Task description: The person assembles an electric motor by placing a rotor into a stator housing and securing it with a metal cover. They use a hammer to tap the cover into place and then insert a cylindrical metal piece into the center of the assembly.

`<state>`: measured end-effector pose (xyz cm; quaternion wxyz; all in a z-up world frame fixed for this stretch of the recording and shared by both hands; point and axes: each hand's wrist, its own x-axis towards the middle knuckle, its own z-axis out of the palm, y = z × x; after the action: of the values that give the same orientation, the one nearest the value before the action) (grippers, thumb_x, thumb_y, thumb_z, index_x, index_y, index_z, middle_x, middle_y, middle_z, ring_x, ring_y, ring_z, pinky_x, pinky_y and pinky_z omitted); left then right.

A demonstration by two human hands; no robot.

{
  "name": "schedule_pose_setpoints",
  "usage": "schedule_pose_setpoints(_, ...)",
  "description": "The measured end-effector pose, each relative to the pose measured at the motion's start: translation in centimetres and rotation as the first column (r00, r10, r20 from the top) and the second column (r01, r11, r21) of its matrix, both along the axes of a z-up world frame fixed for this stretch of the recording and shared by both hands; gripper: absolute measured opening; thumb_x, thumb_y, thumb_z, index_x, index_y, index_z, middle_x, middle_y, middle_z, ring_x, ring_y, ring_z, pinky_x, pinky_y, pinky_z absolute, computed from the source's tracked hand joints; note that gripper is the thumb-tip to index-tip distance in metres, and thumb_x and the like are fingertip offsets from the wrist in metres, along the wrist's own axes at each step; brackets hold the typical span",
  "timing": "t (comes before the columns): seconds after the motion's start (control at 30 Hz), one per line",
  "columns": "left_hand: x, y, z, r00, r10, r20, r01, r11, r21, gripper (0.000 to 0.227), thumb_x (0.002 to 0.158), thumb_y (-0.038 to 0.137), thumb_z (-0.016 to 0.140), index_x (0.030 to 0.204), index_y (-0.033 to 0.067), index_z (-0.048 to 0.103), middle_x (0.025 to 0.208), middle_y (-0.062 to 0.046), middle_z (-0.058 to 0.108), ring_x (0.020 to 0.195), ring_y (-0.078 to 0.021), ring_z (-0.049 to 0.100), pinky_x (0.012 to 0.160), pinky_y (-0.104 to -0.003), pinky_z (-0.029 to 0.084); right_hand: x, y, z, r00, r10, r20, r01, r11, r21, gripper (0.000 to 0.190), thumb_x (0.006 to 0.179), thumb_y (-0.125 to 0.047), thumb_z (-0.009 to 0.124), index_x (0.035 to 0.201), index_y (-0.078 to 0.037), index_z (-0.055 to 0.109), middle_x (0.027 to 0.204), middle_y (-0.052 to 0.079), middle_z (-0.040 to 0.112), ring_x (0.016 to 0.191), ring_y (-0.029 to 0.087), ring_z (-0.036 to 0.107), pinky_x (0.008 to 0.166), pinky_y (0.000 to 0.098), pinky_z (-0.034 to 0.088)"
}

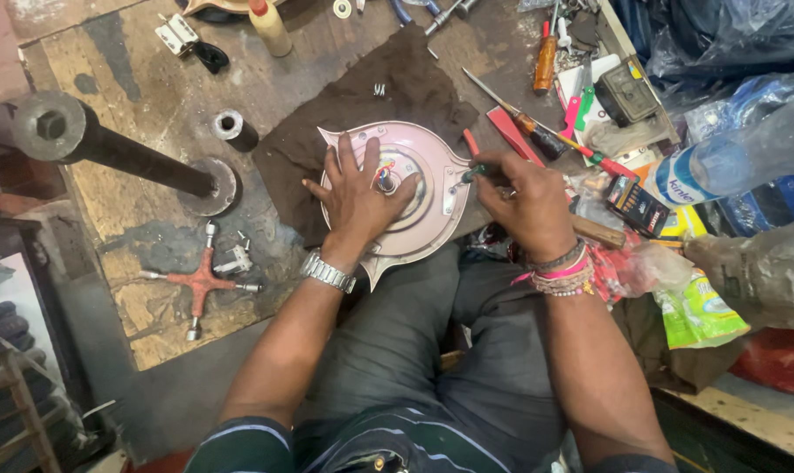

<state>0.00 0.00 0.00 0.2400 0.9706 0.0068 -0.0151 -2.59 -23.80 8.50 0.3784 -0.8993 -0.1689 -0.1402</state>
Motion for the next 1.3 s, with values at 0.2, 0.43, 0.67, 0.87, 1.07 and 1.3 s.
schedule_pose_setpoints(0.2,0.0,0.0,-0.2,1.0,-0.002,0.019,0.002,1.0,0.0,0.095,0.08,0.076,0.063,0.152,0.0168,0.046,0.164,-0.022,0.022,0.147,-0.0508,0.02,0.103,-0.088,0.008,0.3,0.5,-1.2,0.998,0.064,-0.021,-0.066,0.99,-0.127,0.026,0.089,-0.012,0.075,0.113,-0.004,0.07,0.092,0.016,0.074,0.081,0.032,0.073,0.072,0.0417,0.057)
schedule_pose_setpoints(0.43,0.2,0.0,-0.2,1.0,0.005,0.003,-0.005,1.0,0.002,0.095,0.08,0.077,0.063,0.152,0.0168,0.045,0.163,-0.022,0.023,0.147,-0.0503,0.022,0.102,-0.089,0.013,0.8,1.0,-2.1,0.99,0.078,-0.119,-0.097,0.982,-0.162,0.024,0.09,-0.019,0.074,0.111,-0.007,0.072,0.089,0.018,0.073,0.08,0.036,0.071,0.071,0.0453,0.056)
schedule_pose_setpoints(0.67,0.1,0.0,-0.1,1.0,-0.005,0.002,0.005,1.0,0.002,0.094,0.08,0.077,0.063,0.152,0.0177,0.045,0.163,-0.022,0.023,0.147,-0.0507,0.022,0.101,-0.088,0.014,1.0,1.1,-1.8,0.989,0.015,-0.146,-0.05,0.969,-0.242,0.024,0.086,-0.025,0.079,0.099,-0.007,0.071,0.081,0.016,0.072,0.077,0.037,0.07,0.068,0.0474,0.054)
schedule_pose_setpoints(0.87,0.2,-0.1,0.1,1.0,0.006,-0.013,-0.006,1.0,0.009,0.095,0.08,0.076,0.065,0.151,0.0177,0.045,0.163,-0.022,0.024,0.146,-0.051,0.023,0.101,-0.088,0.015,1.0,1.1,-2.2,0.992,-0.017,-0.126,-0.023,0.951,-0.307,0.027,0.085,-0.029,0.081,0.098,-0.008,0.069,0.078,0.014,0.07,0.076,0.036,0.069,0.067,0.0491,0.053)
schedule_pose_setpoints(1.07,0.1,-0.1,0.1,1.0,0.005,0.03,-0.006,1.0,0.017,0.093,0.08,0.075,0.065,0.151,0.0191,0.046,0.163,-0.021,0.026,0.147,-0.0498,0.026,0.102,-0.088,0.016,1.0,1.6,-1.7,0.99,0.004,-0.141,-0.034,0.978,-0.207,0.024,0.082,-0.025,0.08,0.099,-0.012,0.07,0.082,0.009,0.073,0.078,0.032,0.071,0.066,0.0461,0.053)
schedule_pose_setpoints(1.3,0.3,-0.1,0.2,1.0,0.014,-0.003,-0.014,1.0,0.009,0.093,0.078,0.076,0.066,0.15,0.0211,0.049,0.163,-0.017,0.027,0.147,-0.0469,0.025,0.104,-0.086,0.016,1.2,1.3,-2.1,0.99,0.047,-0.136,-0.071,0.982,-0.175,0.026,0.084,-0.024,0.079,0.105,-0.012,0.071,0.092,0.011,0.074,0.087,0.033,0.071,0.072,0.0464,0.053)
